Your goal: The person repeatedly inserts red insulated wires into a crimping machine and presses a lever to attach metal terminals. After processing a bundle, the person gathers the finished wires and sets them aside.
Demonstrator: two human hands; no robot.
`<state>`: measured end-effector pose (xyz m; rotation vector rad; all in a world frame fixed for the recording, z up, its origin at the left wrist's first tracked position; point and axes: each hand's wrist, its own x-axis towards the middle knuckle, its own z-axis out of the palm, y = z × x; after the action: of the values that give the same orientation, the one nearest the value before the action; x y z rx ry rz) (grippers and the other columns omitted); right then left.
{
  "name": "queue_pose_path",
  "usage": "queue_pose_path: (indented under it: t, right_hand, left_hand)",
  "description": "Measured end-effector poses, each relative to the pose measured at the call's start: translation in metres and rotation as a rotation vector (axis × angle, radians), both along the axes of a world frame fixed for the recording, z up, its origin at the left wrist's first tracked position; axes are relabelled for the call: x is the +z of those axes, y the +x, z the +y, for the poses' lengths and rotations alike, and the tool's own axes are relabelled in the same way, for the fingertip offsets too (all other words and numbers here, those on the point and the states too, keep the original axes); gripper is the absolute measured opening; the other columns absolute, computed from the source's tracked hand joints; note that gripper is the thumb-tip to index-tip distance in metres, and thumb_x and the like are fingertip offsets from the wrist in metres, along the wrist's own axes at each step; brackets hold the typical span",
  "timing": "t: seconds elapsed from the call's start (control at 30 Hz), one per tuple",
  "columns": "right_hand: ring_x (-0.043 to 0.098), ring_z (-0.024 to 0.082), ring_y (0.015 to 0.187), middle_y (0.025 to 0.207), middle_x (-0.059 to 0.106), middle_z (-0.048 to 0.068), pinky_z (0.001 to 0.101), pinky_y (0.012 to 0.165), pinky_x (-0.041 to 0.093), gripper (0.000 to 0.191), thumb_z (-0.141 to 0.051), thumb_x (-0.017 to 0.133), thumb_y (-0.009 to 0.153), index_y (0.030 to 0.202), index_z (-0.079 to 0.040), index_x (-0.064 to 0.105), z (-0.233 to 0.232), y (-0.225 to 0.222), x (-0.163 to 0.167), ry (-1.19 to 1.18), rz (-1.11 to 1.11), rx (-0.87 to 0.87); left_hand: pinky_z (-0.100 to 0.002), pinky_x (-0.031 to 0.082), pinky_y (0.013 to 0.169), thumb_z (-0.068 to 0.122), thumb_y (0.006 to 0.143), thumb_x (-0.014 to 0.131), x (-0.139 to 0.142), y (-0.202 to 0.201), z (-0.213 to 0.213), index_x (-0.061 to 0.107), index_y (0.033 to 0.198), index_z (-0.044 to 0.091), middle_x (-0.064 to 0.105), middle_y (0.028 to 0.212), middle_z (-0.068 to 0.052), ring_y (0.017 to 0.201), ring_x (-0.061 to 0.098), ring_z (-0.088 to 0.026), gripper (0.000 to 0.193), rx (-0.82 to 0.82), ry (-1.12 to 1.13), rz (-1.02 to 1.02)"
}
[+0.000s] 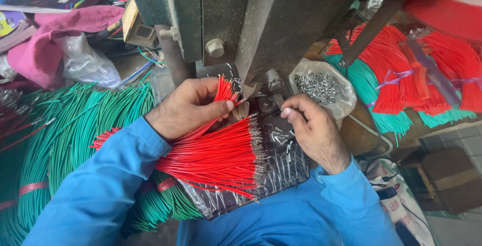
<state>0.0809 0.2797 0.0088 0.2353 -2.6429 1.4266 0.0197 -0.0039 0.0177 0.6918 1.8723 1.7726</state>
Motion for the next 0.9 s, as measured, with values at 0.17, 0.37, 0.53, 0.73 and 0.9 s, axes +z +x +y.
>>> queue_pose_path:
  t: [0.17, 0.37, 0.53, 0.73, 0.9]
  right_hand:
    - [0.073, 0.015, 0.094, 0.101, 0.075, 0.010, 0.0271, 0.086, 0.060, 0.013, 0.003, 0.062, 0.098, 0.110, 0.005, 0.066, -0.011, -0.005, -0.003, -0.309, 0.082, 0.099]
    - [0.075, 0.016, 0.099, 0.106, 0.077, 0.012, 0.0281, 0.092, 0.061, 0.016, 0.003, 0.062, 0.100, 0.114, 0.007, 0.069, -0.032, -0.010, -0.006, -0.443, 0.089, 0.171]
    - [0.070, 0.013, 0.094, 0.103, 0.076, 0.013, 0.0262, 0.084, 0.057, 0.013, 0.002, 0.065, 0.102, 0.112, 0.008, 0.069, -0.041, -0.014, -0.012, -0.327, 0.127, 0.166]
    - [0.071, 0.008, 0.088, 0.098, 0.077, 0.007, 0.0226, 0.081, 0.058, 0.013, -0.004, 0.069, 0.099, 0.109, 0.005, 0.071, -0.040, -0.026, -0.019, -0.465, 0.067, 0.190]
    - [0.067, 0.005, 0.081, 0.091, 0.076, 0.004, 0.0200, 0.072, 0.055, 0.015, -0.007, 0.074, 0.096, 0.106, 0.003, 0.075, -0.040, -0.030, -0.022, -0.360, 0.046, 0.154]
  left_hand:
    - [-0.024, 0.054, 0.081, 0.012, 0.095, 0.070, 0.004, 0.005, -0.001, 0.072, 0.116, 0.003, 0.074, 0.098, 0.002, 0.091, 0.062, -0.004, 0.023, -0.102, -0.043, 0.088]
    - [-0.025, 0.057, 0.085, 0.009, 0.093, 0.072, 0.002, 0.004, 0.003, 0.068, 0.115, 0.002, 0.072, 0.099, 0.001, 0.092, 0.064, -0.004, 0.023, 0.003, -0.021, 0.107]
    - [-0.025, 0.057, 0.080, 0.006, 0.095, 0.069, 0.000, 0.000, 0.001, 0.066, 0.115, 0.001, 0.070, 0.095, 0.000, 0.087, 0.065, -0.006, 0.020, 0.001, 0.026, 0.030]
    - [-0.024, 0.054, 0.075, 0.008, 0.098, 0.065, 0.000, 0.002, 0.001, 0.068, 0.114, 0.001, 0.069, 0.092, 0.001, 0.083, 0.062, -0.005, 0.017, -0.007, 0.019, 0.062]
    - [-0.025, 0.053, 0.068, 0.010, 0.098, 0.066, 0.003, 0.003, 0.002, 0.070, 0.112, 0.001, 0.068, 0.087, 0.002, 0.076, 0.060, -0.005, 0.017, -0.004, -0.006, 0.047]
